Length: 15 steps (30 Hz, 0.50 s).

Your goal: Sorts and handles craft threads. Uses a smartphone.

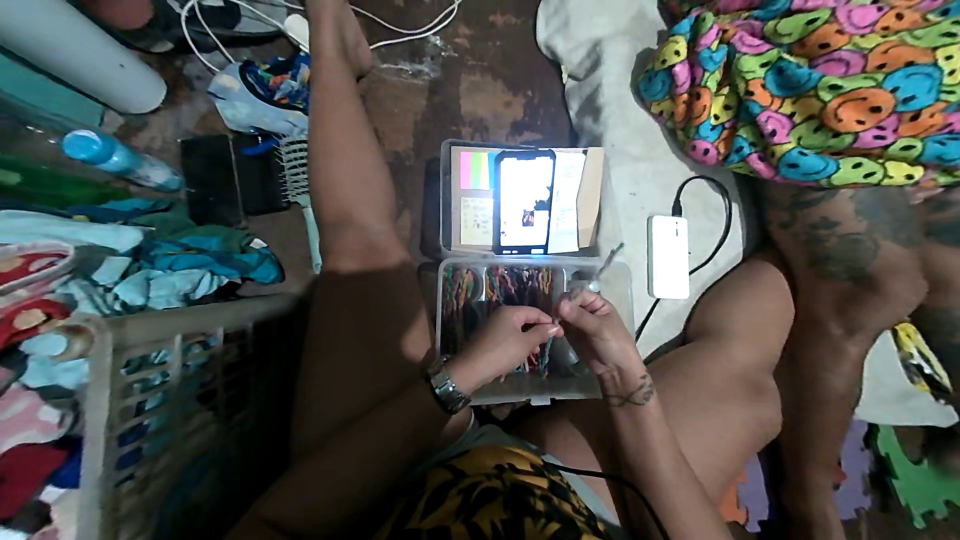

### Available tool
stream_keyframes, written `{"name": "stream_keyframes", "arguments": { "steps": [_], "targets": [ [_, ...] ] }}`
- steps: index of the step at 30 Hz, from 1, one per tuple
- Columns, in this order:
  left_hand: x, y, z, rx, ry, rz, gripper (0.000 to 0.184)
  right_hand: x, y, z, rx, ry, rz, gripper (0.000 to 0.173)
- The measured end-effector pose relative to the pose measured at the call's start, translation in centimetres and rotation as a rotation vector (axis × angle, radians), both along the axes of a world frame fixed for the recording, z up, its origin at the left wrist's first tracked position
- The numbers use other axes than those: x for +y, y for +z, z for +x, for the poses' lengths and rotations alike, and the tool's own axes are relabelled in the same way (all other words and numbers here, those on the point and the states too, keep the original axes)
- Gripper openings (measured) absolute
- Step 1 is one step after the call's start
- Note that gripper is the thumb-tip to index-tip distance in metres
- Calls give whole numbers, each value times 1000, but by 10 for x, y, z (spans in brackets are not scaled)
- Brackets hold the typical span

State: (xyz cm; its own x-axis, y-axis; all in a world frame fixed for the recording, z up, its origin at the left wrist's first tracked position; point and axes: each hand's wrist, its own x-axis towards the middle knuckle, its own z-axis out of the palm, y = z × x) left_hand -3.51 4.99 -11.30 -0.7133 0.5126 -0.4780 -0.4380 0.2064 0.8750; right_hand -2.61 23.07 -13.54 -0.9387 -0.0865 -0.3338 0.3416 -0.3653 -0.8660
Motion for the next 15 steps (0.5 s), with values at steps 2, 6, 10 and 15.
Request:
{"name": "stream_keyframes", "arguments": {
  "steps": [2, 6, 10, 15],
  "targets": [
    [0, 0, 0, 74, -38, -65, 22, -4, -1, 0, -13, -38, -23, 22],
    [-1, 0, 1, -22, 24, 14, 19, 12, -1, -2, 109, 251, 71, 11],
    [-4, 1, 0, -8, 46, 43, 18, 5, 4, -2, 106, 109, 155, 14],
    [-6, -3, 7, 456, 75, -95, 24, -12, 7, -11, 126, -28, 31, 20]
  ]
}}
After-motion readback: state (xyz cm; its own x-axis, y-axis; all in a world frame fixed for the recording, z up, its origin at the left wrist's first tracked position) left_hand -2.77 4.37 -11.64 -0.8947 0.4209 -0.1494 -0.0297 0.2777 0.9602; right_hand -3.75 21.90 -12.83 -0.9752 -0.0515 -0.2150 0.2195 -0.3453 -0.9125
